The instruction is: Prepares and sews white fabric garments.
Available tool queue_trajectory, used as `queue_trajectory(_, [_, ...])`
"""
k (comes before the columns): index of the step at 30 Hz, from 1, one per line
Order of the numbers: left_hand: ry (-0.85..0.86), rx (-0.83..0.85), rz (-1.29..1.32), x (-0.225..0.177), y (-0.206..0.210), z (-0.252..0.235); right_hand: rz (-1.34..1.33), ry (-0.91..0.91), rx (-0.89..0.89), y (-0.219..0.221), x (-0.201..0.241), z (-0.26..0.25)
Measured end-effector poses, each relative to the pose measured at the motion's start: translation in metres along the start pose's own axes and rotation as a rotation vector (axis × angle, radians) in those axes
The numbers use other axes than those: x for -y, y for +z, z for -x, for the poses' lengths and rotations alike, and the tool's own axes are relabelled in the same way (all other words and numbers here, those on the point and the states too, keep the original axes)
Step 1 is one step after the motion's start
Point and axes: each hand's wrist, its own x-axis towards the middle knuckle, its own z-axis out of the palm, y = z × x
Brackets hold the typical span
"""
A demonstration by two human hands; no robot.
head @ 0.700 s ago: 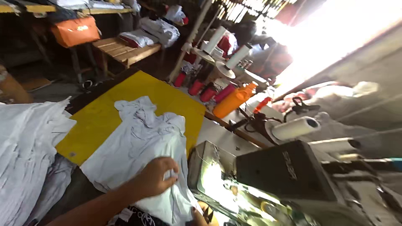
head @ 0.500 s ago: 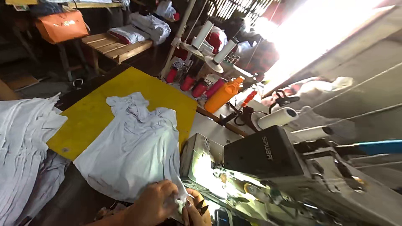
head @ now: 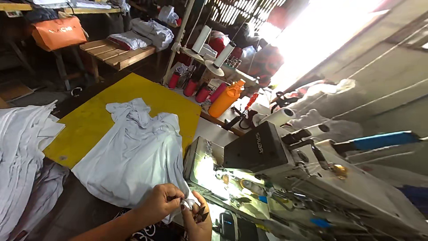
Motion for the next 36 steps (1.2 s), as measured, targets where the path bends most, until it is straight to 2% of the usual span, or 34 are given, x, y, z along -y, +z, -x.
queue_trajectory(5, [0.114, 0.032, -0.156, 0.000, -0.001, -0.002, 0.178, -0.201, -0.008, -0.004, -0.009, -0.006])
queue_trajectory(8, [0.116, -0.010, -0.220, 0.001, -0.002, -0.003, 0.171, -0.180, -0.006, -0.006, -0.009, -0.008])
queue_trajectory(11, [-0.024, -0.033, -0.166, -0.008, -0.008, -0.001, 0.090, -0.054, -0.029, -0.006, -0.004, -0.010])
queue_trajectory(14, [-0.212, 0.017, 0.078, -0.022, -0.017, -0.002, -0.001, -0.026, -0.035, -0.005, -0.002, -0.012])
queue_trajectory(16, [-0.075, 0.031, 0.034, -0.013, -0.019, 0.001, 0.079, -0.150, 0.054, -0.003, -0.005, -0.012])
queue_trajectory(18, [0.183, -0.047, -0.360, -0.002, -0.022, 0.003, 0.269, -0.313, 0.146, -0.001, -0.005, -0.014])
queue_trajectory(19, [0.295, -0.145, -0.568, 0.001, -0.029, 0.003, 0.380, -0.384, 0.164, -0.001, -0.003, -0.015])
queue_trajectory(21, [0.445, -0.386, -0.797, -0.002, -0.054, 0.002, 0.575, -0.504, 0.120, -0.005, 0.003, -0.017])
queue_trajectory(23, [0.517, -0.488, -0.794, -0.013, -0.084, 0.007, 0.705, -0.611, 0.013, -0.013, 0.008, -0.018])
queue_trajectory(25, [0.567, -0.377, -0.770, -0.012, -0.106, 0.017, 0.750, -0.732, -0.035, -0.022, -0.001, -0.023])
queue_trajectory(28, [0.521, -0.149, -0.869, 0.024, -0.116, 0.036, 0.855, -0.808, 0.147, -0.040, -0.027, -0.021])
queue_trajectory(30, [0.407, -0.006, -0.875, 0.051, -0.115, 0.054, 0.983, -0.775, 0.338, -0.053, -0.043, -0.016])
queue_trajectory(32, [0.284, 0.101, -0.759, 0.064, -0.111, 0.068, 0.995, -0.670, 0.459, -0.063, -0.054, -0.009])
queue_trajectory(34, [0.219, 0.108, -0.690, 0.063, -0.106, 0.073, 0.931, -0.593, 0.461, -0.067, -0.057, -0.005])
queue_trajectory(36, [0.186, 0.037, -0.669, 0.061, -0.100, 0.073, 0.862, -0.536, 0.396, -0.065, -0.057, -0.004])
